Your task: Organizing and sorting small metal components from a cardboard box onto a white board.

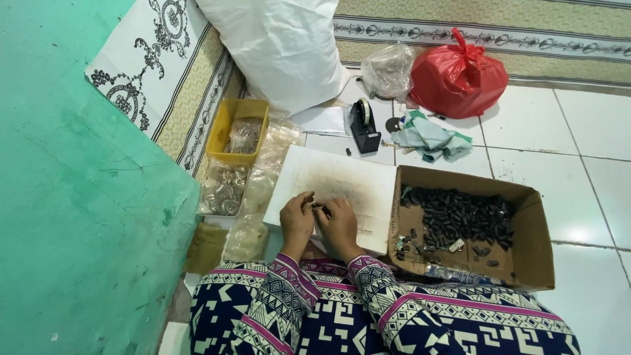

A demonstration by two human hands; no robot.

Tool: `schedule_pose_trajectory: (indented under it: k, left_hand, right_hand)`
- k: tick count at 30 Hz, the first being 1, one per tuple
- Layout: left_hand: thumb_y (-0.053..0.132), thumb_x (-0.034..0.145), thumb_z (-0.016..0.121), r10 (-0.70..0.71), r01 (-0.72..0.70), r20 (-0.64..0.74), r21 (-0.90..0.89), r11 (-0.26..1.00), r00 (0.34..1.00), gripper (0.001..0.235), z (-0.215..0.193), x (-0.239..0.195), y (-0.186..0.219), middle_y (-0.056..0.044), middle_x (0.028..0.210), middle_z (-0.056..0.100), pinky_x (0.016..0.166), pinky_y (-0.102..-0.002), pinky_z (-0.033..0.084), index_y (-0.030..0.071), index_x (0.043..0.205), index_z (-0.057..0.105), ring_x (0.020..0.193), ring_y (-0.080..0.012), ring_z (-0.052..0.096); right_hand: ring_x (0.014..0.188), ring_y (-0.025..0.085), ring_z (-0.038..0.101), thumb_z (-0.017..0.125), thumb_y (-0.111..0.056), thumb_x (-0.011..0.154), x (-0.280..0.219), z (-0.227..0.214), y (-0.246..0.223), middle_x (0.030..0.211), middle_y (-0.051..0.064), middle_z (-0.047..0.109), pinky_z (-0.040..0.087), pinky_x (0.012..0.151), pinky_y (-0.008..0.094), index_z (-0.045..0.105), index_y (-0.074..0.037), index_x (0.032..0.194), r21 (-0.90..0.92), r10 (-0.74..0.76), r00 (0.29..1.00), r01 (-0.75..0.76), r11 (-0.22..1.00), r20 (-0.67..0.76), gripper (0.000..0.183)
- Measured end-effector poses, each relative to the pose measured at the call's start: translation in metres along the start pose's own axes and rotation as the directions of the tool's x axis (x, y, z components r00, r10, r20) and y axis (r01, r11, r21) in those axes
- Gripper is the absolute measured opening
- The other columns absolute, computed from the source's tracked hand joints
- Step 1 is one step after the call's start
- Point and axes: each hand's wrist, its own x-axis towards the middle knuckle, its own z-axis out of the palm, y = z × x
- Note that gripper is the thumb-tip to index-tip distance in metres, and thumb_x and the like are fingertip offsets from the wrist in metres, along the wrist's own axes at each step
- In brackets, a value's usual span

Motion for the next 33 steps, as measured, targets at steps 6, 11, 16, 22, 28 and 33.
schedule_pose_trajectory:
  k: [6, 11, 16, 22, 28, 33]
  left_hand:
    - [0.003, 0.093, 0.057, -0.069, 0.068, 0.051, 0.014, 0.998, 0.996, 0.032, 0.004, -0.001, 0.008, -0.008, 0.098, 0.076, 0.088, -0.041, 0.061, 0.016, 0.116, 0.076, 0.101, -0.03, 0.073]
    - [0.0, 0.092, 0.053, -0.026, 0.026, 0.015, -0.012, 1.0, 1.0, 0.034, 0.004, -0.002, 0.003, -0.011, 0.098, 0.077, 0.089, -0.043, 0.059, 0.013, 0.114, 0.076, 0.101, -0.0329, 0.073]
    - [-0.004, 0.09, 0.052, 0.065, -0.065, -0.069, -0.009, 0.998, 0.996, 0.036, 0.005, -0.008, 0.007, -0.013, 0.099, 0.075, 0.09, -0.045, 0.058, 0.011, 0.113, 0.076, 0.101, -0.0343, 0.072]
    - [-0.008, 0.086, 0.059, 0.409, -0.404, -0.239, 0.071, 0.912, 0.881, 0.034, 0.015, -0.025, 0.027, -0.008, 0.099, 0.069, 0.079, -0.037, 0.06, 0.009, 0.111, 0.074, 0.093, -0.0289, 0.07]
    - [-0.002, 0.085, 0.066, 0.676, -0.676, -0.021, 0.022, 0.737, 0.737, 0.03, 0.071, -0.065, 0.041, -0.003, 0.089, 0.07, 0.077, -0.036, 0.06, 0.016, 0.108, 0.075, 0.084, -0.0251, 0.071]
    - [0.001, 0.091, 0.064, 0.766, -0.775, 0.266, -0.094, 0.625, 0.586, 0.016, 0.1, -0.081, 0.099, -0.007, 0.087, 0.068, 0.073, -0.032, 0.06, 0.01, 0.1, 0.073, 0.082, -0.025, 0.071]
  right_hand:
    - [0.094, 0.029, 0.065, 0.081, -0.023, 0.082, -0.003, 0.001, 0.007, 0.09, 0.008, 0.068, 0.055, 0.083, 0.039, 0.078, -0.016, 0.1, -0.023, -0.046, 0.999, 0.046, 0.999, -0.008, 0.019]
    - [0.092, 0.028, 0.063, 0.081, -0.024, 0.081, -0.003, 0.003, 0.009, 0.09, 0.007, 0.066, 0.055, 0.08, 0.038, 0.078, -0.016, 0.1, -0.017, -0.026, 1.0, 0.026, 1.0, 0.004, 0.021]
    - [0.097, 0.028, 0.062, 0.08, -0.025, 0.084, -0.005, -0.002, 0.008, 0.094, 0.008, 0.066, 0.054, 0.083, 0.037, 0.077, -0.014, 0.106, 0.048, 0.031, 0.999, -0.033, 0.998, 0.042, 0.025]
    - [0.096, 0.029, 0.067, 0.077, -0.021, 0.084, -0.023, -0.039, 0.045, 0.097, 0.008, 0.069, 0.057, 0.082, 0.039, 0.079, -0.018, 0.111, 0.159, 0.095, 0.987, -0.115, 0.98, 0.129, 0.027]
    - [0.094, 0.037, 0.074, 0.076, -0.013, 0.084, -0.046, -0.171, 0.086, 0.094, 0.018, 0.078, 0.061, 0.08, 0.044, 0.081, -0.009, 0.107, 0.007, 0.224, 0.939, -0.234, 0.972, 0.26, 0.024]
    - [0.1, 0.042, 0.073, 0.079, -0.009, 0.081, -0.073, -0.214, 0.182, 0.099, 0.02, 0.079, 0.06, 0.087, 0.049, 0.084, -0.009, 0.105, -0.094, 0.472, 0.873, -0.463, 0.881, 0.124, 0.024]
